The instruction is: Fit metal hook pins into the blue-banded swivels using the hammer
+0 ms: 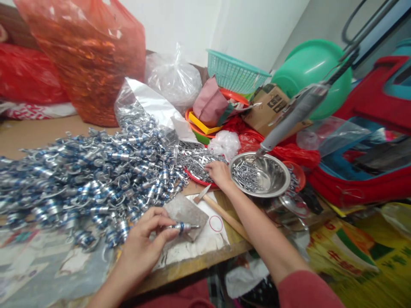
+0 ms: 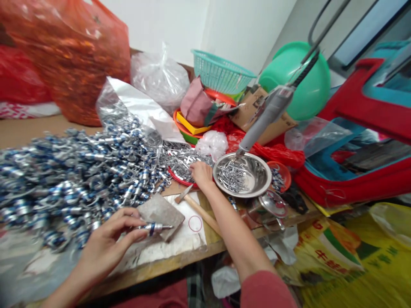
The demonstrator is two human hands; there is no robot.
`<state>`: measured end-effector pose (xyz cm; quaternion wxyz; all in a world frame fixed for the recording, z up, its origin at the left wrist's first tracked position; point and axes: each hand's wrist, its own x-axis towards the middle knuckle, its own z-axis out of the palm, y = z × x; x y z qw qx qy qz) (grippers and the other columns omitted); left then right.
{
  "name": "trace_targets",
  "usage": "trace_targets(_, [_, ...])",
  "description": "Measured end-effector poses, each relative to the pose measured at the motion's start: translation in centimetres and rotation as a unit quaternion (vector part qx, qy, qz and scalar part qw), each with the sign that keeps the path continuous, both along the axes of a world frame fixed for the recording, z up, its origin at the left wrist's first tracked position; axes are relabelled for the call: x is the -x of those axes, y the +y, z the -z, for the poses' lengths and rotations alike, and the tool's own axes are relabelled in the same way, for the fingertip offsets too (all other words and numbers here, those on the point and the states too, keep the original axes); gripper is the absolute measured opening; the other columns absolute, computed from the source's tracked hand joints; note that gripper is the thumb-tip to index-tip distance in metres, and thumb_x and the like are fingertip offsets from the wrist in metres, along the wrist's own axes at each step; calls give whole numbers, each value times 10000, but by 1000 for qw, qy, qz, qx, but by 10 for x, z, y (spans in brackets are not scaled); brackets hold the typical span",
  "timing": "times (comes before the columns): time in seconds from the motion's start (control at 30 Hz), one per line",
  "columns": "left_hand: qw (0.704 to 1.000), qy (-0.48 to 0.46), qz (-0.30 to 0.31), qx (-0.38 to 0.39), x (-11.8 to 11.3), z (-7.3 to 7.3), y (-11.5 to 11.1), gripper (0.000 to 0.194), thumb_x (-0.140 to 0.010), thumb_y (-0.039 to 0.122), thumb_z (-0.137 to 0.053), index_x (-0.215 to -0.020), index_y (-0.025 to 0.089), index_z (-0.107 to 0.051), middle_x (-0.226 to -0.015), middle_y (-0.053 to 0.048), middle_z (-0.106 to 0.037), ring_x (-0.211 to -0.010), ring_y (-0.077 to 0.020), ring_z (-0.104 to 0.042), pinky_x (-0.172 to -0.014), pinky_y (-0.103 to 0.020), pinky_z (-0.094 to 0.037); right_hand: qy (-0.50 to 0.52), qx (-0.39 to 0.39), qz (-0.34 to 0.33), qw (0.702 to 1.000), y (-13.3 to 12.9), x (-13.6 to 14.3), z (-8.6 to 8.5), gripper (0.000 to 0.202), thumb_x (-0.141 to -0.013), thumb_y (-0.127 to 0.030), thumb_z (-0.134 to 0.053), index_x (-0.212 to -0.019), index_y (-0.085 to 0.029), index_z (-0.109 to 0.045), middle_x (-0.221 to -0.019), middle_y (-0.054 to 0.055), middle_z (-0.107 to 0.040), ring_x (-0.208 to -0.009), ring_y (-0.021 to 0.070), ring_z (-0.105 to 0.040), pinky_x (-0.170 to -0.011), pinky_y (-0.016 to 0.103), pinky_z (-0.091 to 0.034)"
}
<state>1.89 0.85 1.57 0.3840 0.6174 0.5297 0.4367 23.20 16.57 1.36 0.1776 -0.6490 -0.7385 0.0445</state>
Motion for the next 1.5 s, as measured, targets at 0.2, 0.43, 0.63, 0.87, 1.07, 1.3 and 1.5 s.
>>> trace_targets(0.2, [998, 2, 52, 24, 2, 2, 1, 76, -681, 235, -628, -676, 223, -703, -710, -22, -649, -687, -163, -598, -653, -261, -441, 111, -44, -17, 993, -31, 3, -11, 166, -773, -278, -574, -842, -180, -688, -834, 46, -674, -775, 155, -606, -710, 253, -453])
trace_targets(0.43, [996, -64, -12, 63, 1, 13, 0, 271, -594, 198, -705, -860, 225, -657, -669, 29, -633, -632, -134, -597, -623, -232, -470, 311, 16, -266, 912, -127, 43, -25, 216, -748, -57, -516, -773, -177, -694, -741, 27, -654, -701, 111, -594, -646, 214, -476])
trace_targets(0.63, [999, -36, -5, 37, 1, 14, 0, 322, -623, 207, -696, -942, 246, -670, -668, 28, -632, -629, -125, -583, -632, -232, -463, 306, 8, -305, 902, -139, 46, -21, 273, -752, -24, -444, -801, -138, -687, -759, 62, -636, -709, 127, -588, -630, 225, -479])
trace_targets(0.87, [995, -69, 47, 53, 4, 2, -2, 108, -681, 225, -653, -727, 286, -729, -704, 5, -664, -680, -135, -599, -612, -213, -454, 332, -48, -303, 892, -145, 40, -17, 155, -791, -111, -512, -877, -137, -639, -786, 69, -625, -743, 133, -592, -662, 239, -495])
trace_targets(1.07, [994, -71, 34, 79, 6, -12, -1, 55, -662, 243, -667, -666, 261, -720, -693, 10, -672, -663, -133, -606, -622, -207, -453, 175, -185, -390, 885, -151, 31, -9, 173, -790, -87, -513, -936, -136, -591, -888, 100, -643, -829, 159, -594, -690, 263, -497])
trace_targets(1.3, [995, 33, 90, 11, 8, -23, 2, 96, -713, 266, -614, -688, 248, -705, -725, -1, -637, -705, -138, -593, -656, -219, -443, 131, -233, -409, 873, -150, 30, -12, 189, -804, -72, -469, -900, -88, -631, -882, 132, -656, -857, 191, -602, -673, 277, -501])
trace_targets(1.5, [992, -35, 29, 115, 2, -17, -6, 120, -691, 311, -625, -728, 229, -704, -817, -16, -699, -764, -169, -629, -718, -253, -488, 255, -173, -321, 895, -158, 40, -7, 190, -766, -91, -533, -882, -137, -676, -840, 101, -668, -743, 141, -628, -629, 223, -516])
